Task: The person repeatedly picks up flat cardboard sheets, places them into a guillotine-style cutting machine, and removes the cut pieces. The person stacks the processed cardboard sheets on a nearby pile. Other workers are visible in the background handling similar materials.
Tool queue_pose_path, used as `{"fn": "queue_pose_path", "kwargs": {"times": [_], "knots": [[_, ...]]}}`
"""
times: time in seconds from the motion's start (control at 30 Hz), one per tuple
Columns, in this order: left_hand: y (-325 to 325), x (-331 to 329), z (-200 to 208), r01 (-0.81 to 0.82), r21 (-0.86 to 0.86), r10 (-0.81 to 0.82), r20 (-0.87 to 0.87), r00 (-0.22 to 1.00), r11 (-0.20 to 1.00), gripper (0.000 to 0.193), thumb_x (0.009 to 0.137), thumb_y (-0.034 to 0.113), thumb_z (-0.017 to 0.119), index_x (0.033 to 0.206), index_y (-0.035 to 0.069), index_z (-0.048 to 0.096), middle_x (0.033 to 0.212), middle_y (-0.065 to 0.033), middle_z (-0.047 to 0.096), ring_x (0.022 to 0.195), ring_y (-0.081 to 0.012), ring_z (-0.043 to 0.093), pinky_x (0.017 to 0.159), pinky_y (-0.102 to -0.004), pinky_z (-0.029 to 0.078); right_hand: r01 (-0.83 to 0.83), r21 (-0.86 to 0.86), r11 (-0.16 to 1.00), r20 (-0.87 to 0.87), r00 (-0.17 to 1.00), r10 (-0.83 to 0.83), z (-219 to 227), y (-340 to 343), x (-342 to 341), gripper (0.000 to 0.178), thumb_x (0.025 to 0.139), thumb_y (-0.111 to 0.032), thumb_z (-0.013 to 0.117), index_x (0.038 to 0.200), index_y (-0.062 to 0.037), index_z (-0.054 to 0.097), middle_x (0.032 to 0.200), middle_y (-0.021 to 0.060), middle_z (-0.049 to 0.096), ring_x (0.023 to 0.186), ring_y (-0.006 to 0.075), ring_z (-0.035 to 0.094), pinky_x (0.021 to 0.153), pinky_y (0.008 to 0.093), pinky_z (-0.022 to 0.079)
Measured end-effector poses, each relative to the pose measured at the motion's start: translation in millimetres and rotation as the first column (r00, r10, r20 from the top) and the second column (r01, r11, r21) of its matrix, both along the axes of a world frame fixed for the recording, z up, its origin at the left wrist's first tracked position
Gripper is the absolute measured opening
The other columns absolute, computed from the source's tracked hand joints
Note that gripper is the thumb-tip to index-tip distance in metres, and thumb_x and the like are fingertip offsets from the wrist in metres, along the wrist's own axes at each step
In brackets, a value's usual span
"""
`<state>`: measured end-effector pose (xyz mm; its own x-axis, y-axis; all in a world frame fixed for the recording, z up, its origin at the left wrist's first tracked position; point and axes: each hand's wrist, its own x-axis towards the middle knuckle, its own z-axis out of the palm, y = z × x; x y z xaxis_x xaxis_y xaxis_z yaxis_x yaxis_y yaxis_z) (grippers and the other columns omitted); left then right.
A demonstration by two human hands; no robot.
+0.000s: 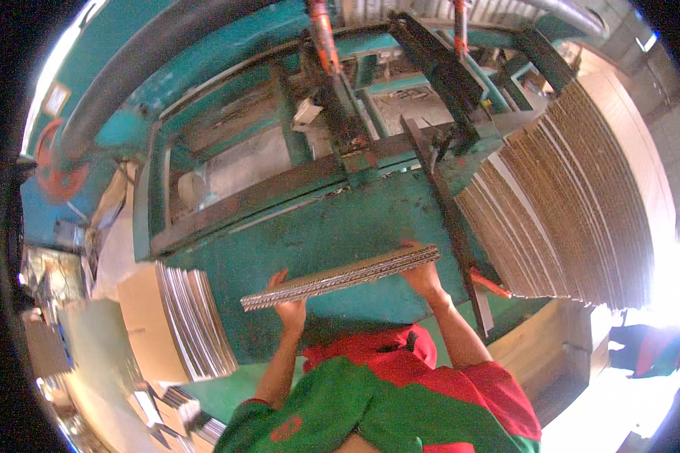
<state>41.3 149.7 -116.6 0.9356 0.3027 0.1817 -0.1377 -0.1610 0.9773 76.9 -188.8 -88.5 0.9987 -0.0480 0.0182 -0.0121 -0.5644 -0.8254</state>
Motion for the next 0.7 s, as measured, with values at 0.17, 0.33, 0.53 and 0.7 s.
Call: {"fn": "queue_pose_path", "kwargs": {"times": [0.17,0.33,0.53,0.7], "knots": [[-5,25,10,-0.174,0.206,0.195,-0.088,0.977,0.963,0.059,0.072,0.013,0.085,0.116,-0.005,0.050,0.107,-0.0157,0.061,0.099,-0.0220,0.057,0.088,-0.0362,0.047,0.049,0.068,0.996,-0.203,0.979,-0.034,-15,-3,18,0.052,0.075,-0.017,0.081,0.117,-0.0027,0.056,0.108,0.0123,0.064,0.101,0.0244,0.062,0.088,0.0367,0.049],[-26,80,12,-0.204,0.035,0.201,-0.412,0.889,0.978,0.060,0.079,0.024,0.082,0.118,-0.006,0.047,0.105,-0.0160,0.062,0.096,-0.0211,0.059,0.085,-0.0342,0.048,0.623,0.667,0.410,-0.609,0.772,-0.183,-25,-9,32,0.045,0.081,-0.023,0.078,0.116,-0.0046,0.056,0.108,0.0112,0.063,0.100,0.0241,0.061,0.089,0.0395,0.049],[-99,126,-7,0.048,0.321,0.042,-0.268,0.962,0.946,0.079,0.086,0.038,0.072,0.141,-0.002,0.033,0.122,-0.0260,0.059,0.111,-0.0359,0.060,0.093,-0.0427,0.047,0.792,0.610,-0.019,-0.786,0.602,-0.140,-49,-26,24,0.043,0.095,-0.039,0.057,0.114,-0.0010,0.055,0.108,0.0168,0.064,0.095,0.0249,0.066,0.086,0.0416,0.053],[-118,129,-11,0.067,0.276,0.083,-0.498,0.863,0.959,0.079,0.090,0.039,0.065,0.147,0.001,0.027,0.125,-0.0279,0.057,0.113,-0.0395,0.059,0.093,-0.0444,0.048,0.622,0.618,0.481,-0.648,0.749,-0.136,-51,-40,34,0.048,0.098,-0.044,0.049,0.114,0.0012,0.055,0.095,0.0167,0.067,0.082,0.0270,0.070,0.072,0.0372,0.059]]}}
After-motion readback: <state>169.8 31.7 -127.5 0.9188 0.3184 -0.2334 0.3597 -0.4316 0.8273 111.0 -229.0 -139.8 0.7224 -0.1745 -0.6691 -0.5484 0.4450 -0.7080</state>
